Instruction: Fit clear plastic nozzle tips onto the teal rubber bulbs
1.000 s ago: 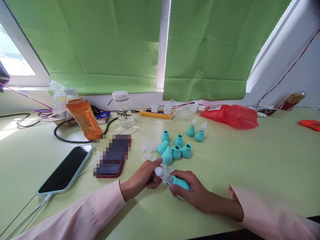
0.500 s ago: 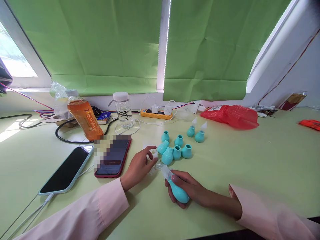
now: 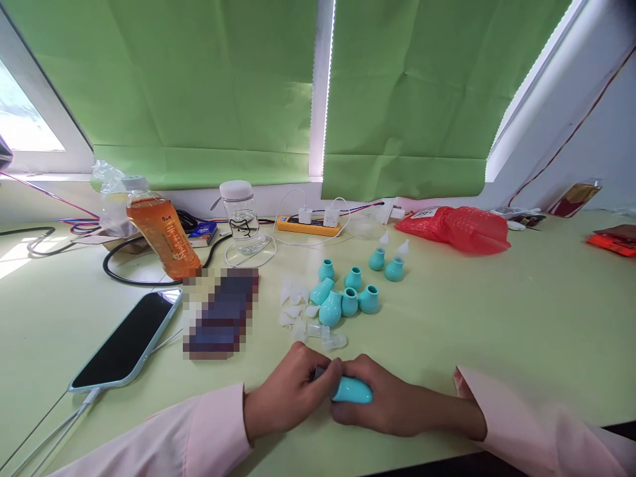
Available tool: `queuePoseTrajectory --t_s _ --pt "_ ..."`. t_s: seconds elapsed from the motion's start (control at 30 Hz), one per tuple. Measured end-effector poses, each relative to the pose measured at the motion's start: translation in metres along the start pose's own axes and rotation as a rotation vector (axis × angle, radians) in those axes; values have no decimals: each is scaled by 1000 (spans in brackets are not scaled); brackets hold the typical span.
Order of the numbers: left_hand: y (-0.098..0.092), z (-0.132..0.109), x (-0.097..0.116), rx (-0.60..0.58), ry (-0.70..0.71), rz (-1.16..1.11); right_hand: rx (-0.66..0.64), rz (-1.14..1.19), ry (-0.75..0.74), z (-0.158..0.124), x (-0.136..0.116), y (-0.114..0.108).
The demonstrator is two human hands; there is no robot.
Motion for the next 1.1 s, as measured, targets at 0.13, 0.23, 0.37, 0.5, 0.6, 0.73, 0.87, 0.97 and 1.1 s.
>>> queuePoseTrajectory --t_s 0.13,0.23,0.37,0.5,0.6,0.73,0.87,0.97,1.1 --pt "8 -1 -10 -62 -139 -355 -71 -177 -103 -5 -14 1" --pt "26 -2 -22 -218 -303 -701 -135 -425 -267 -10 -23 5" --pt "23 4 -35 -124 -373 -830 4 -680 -462 -15 -35 -10" --pt "-5 8 -27 154 -128 -201 418 -539 -491 -17 -42 -75" --pt "-4 8 -16 138 45 338 704 -449 -501 -22 -37 -128" --pt "2 8 -12 147 199 789 850 -561 -383 -14 -13 -165" --pt "-2 8 -15 217 234 925 788 -663 -255 4 16 -170" --pt "-6 6 -14 291 293 950 765 -643 -184 13 34 -172" --pt "-7 5 -14 333 340 935 775 -553 -174 17 45 -174"
Point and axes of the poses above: each hand's wrist, its own z-axis towards the middle knuckle, its own y-axis out of the palm, x = y × z, the point moved 7 cm from there along z, towards the middle knuckle, and after that the axes turned 2 degrees about -z, right-handed, at the moved point
